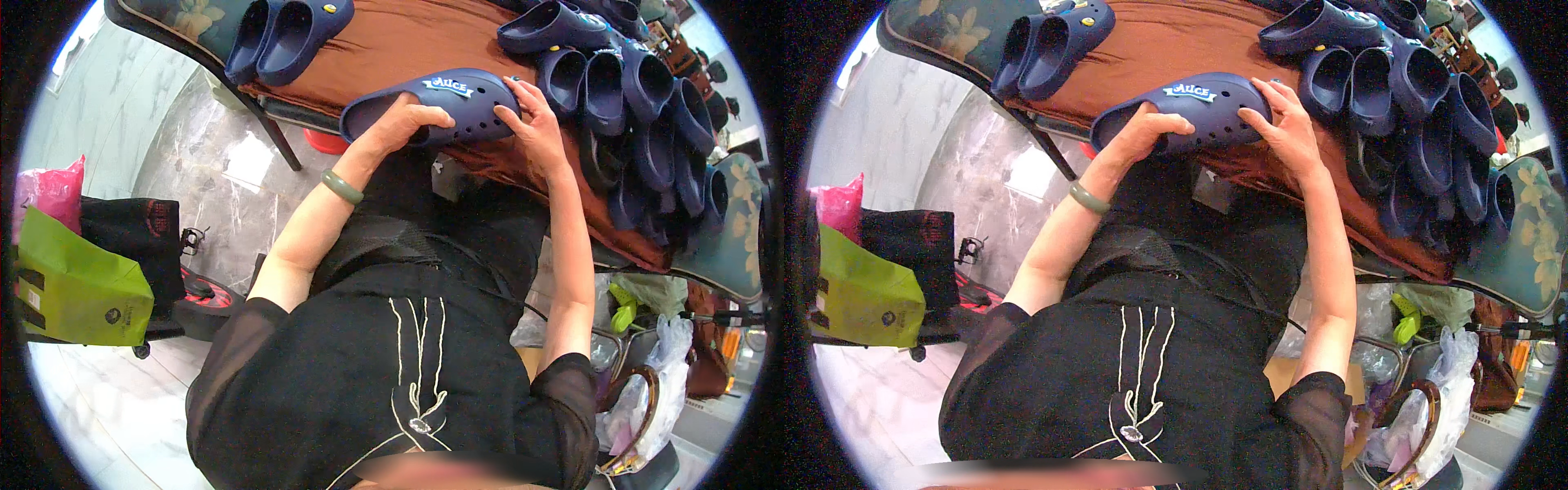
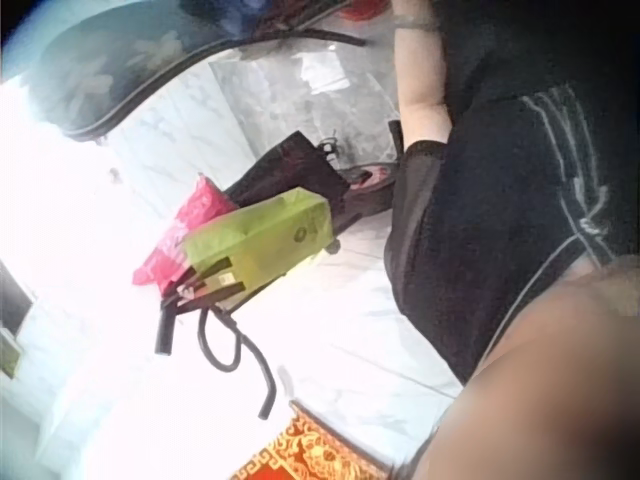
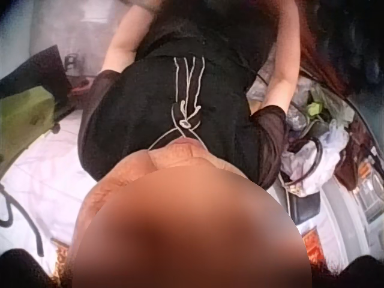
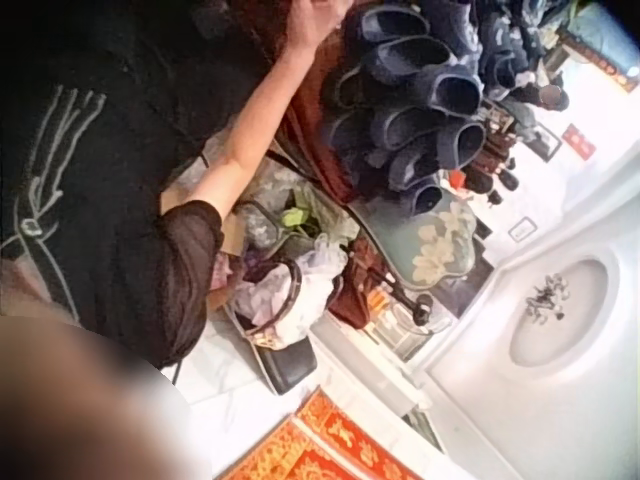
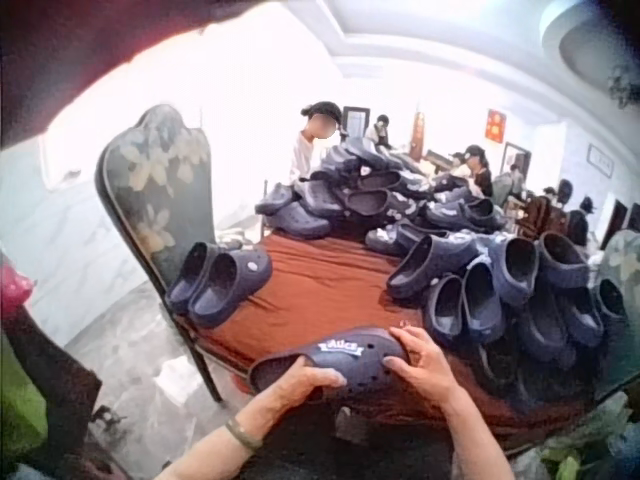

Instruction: Attaching decorative charms to the holes of plastic clog-style shoes.

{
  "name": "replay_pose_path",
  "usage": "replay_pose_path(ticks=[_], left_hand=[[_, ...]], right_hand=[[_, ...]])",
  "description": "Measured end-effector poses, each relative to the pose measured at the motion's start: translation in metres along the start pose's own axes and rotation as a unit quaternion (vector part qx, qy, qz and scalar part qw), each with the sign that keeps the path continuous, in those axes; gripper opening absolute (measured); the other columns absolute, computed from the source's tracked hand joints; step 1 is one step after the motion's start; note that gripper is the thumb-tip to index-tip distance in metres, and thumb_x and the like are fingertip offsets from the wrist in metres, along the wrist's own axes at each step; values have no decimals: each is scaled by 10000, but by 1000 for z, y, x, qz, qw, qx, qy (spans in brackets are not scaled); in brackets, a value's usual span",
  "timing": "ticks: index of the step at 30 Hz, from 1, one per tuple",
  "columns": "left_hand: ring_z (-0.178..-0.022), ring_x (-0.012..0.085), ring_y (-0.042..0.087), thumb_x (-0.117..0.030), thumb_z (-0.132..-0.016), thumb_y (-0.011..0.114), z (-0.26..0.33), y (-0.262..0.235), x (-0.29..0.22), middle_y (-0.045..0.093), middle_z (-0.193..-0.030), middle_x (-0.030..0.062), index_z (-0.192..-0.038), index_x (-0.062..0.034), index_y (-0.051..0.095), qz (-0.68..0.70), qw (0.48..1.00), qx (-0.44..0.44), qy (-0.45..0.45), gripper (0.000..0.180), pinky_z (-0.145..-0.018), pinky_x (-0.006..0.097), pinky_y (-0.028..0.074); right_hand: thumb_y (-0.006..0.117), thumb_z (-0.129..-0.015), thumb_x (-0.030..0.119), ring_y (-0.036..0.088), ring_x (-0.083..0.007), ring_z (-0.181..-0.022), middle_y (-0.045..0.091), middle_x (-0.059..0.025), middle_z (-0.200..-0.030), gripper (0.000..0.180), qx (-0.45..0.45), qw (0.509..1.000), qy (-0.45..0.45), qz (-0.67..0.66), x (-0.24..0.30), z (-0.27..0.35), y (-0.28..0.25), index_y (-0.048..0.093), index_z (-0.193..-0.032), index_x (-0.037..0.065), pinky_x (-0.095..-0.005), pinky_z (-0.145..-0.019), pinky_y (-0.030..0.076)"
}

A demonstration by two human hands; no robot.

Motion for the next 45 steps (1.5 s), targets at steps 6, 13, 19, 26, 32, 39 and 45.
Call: replay_pose_path(ticks=[6,13,19,26,32,39,45], left_hand=[[-863,157,568,-91,-623,643,2,1,-1,604,-957,52,-1059,-8,564,-5,1000,-6,3,451,-794,282,461],[-869,158,556,-91,-609,640,0,6,-4,571,-953,48,-1056,-6,528,10,1000,-8,-4,469,-780,272,454],[-880,178,572,-67,-640,620,0,1,-1,589,-964,71,-1073,12,525,17,1000,-8,-24,450,-802,301,467],[-861,173,578,-126,-673,615,-14,-9,-13,596,-990,84,-1074,23,549,109,993,-36,-10,433,-789,286,467],[-771,212,617,-205,-754,581,-54,-50,-16,627,-934,113,-1087,6,553,158,982,-91,-47,395,-766,334,497],[-810,218,619,-217,-765,586,-56,-49,-11,630,-970,120,-1122,1,548,166,979,-95,-72,419,-792,341,493],[-819,215,620,-218,-762,596,-55,-48,-11,630,-976,117,-1120,-2,549,175,980,-75,-60,421,-797,340,492]], right_hand=[[705,-730,185,474,-268,-1086,544,-87,-1125,387,-39,965,-179,190,31,-8,14,618,-1094,86,-359,-959,355],[629,-780,227,508,-275,-1015,595,-69,-1046,218,105,951,-236,170,31,-50,39,685,-973,145,-382,-912,384],[584,-817,180,492,-270,-1050,572,-82,-1085,234,243,931,-248,114,31,-68,30,666,-1027,117,-354,-936,380],[566,-863,181,591,-223,-954,632,-103,-1003,224,-91,987,-117,58,-20,-44,-32,644,-1037,62,-290,-833,456],[607,-845,213,588,-85,-691,647,-60,-768,194,-149,977,138,63,-77,6,-60,674,-948,63,-236,-616,451],[607,-812,298,581,-289,-880,576,-116,-939,257,-136,944,72,292,-94,28,-32,651,-966,97,-381,-746,468],[636,-785,218,590,-277,-834,584,-98,-907,164,-172,950,80,246,-95,14,-22,645,-906,108,-376,-729,471]])
Point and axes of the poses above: each hand's wrist, its own z-axis away from the middle knuckle, its own y-axis out of the palm, x = y × z, the point moved 1 cm from there along -z, towards the middle knuckle
